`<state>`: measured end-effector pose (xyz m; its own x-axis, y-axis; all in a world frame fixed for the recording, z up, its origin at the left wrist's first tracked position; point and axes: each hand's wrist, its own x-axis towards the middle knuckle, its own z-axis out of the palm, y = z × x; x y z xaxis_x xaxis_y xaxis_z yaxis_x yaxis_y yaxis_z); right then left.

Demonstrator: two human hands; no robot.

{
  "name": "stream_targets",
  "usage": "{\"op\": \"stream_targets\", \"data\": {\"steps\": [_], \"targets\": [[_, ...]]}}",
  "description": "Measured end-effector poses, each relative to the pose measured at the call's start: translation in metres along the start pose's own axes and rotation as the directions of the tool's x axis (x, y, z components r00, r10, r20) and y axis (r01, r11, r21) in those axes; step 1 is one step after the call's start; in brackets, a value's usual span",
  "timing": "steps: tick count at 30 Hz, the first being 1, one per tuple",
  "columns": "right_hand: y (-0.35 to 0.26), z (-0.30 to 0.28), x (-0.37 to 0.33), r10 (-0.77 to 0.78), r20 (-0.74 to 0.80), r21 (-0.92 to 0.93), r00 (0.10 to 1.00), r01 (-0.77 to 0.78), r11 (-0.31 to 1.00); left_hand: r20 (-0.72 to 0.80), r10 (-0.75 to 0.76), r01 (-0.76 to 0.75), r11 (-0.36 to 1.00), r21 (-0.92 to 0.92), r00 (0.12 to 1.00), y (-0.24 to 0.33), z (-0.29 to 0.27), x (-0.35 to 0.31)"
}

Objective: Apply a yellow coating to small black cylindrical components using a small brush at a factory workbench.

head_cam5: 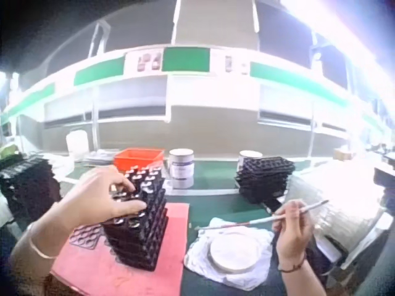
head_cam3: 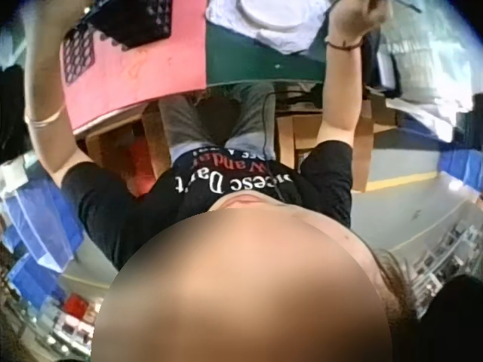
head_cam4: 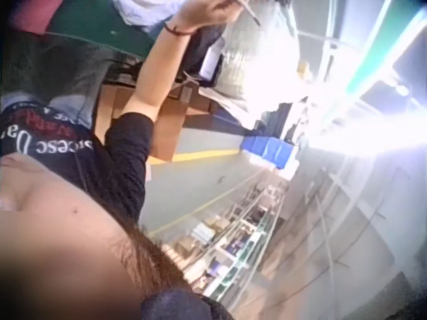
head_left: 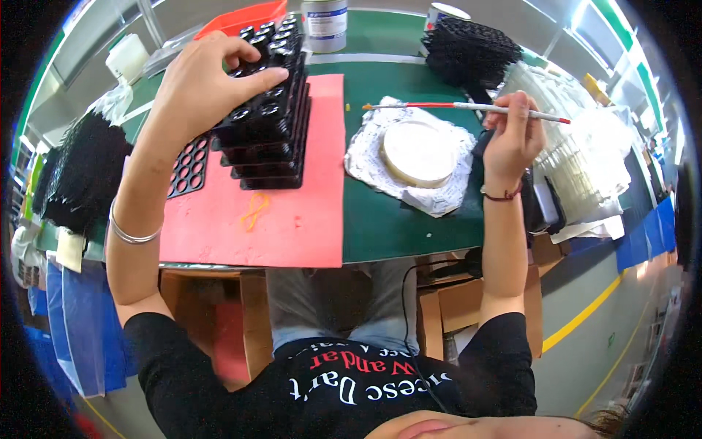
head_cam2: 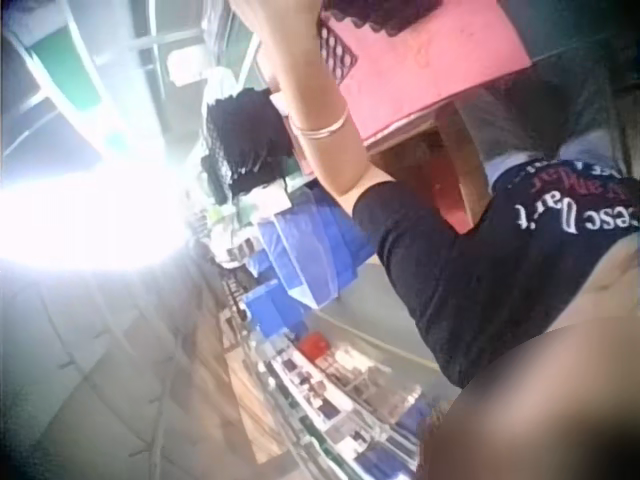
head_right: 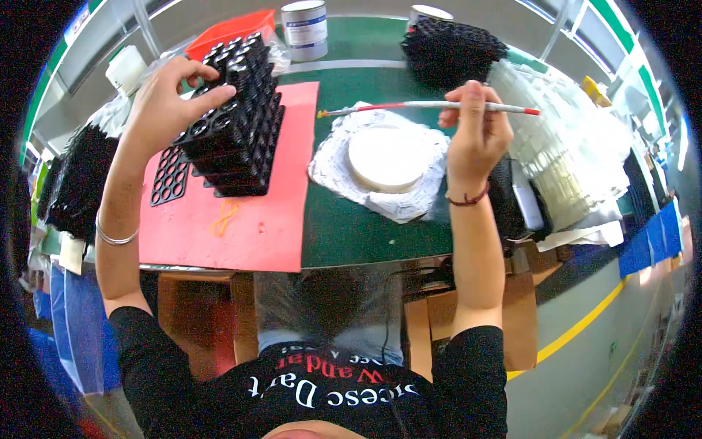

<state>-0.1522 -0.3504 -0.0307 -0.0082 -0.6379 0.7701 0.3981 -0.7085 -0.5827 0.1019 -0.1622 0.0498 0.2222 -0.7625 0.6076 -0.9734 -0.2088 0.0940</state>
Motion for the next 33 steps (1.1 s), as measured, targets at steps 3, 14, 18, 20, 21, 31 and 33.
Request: {"op": "stream_targets", "data": {"steps": [3,14,18,20,21,31,33], "targets": [[0.006,-0.001,0.0,-0.033,0.024,-0.02,0.999,0.034,0.999,0.078,-0.013,0.011,1.0,0.02,0.997,-0.004,0.012,0.011],[-0.001,-0.005,0.0,-0.256,0.098,-0.141,0.962,0.268,0.953,-0.284,0.256,-0.309,0.937,-0.161,0.924,0.06,0.006,-0.032],[-0.003,-0.007,-0.002,-0.35,0.115,-0.176,0.93,0.366,0.914,0.051,0.407,-0.297,0.742,-0.601,0.912,0.076,0.046,-0.072],[-0.002,-0.007,-0.001,-0.358,0.134,-0.146,0.924,0.376,0.915,0.177,0.328,-0.107,0.689,-0.717,0.928,0.072,0.071,-0.084],[-0.004,-0.002,-0.005,-0.323,0.15,-0.202,0.934,0.349,0.915,0.276,0.282,0.021,0.662,-0.749,0.919,0.068,0.081,-0.088],[0.006,-0.005,0.007,-0.111,-0.039,-0.181,0.993,0.102,0.978,0.632,0.119,0.598,0.228,-0.768,0.766,0.046,0.097,-0.087],[0.007,-0.004,0.01,-0.11,-0.183,0.06,0.977,0.123,0.991,0.655,0.106,0.635,0.174,-0.753,0.748,0.045,0.099,-0.086]]}}
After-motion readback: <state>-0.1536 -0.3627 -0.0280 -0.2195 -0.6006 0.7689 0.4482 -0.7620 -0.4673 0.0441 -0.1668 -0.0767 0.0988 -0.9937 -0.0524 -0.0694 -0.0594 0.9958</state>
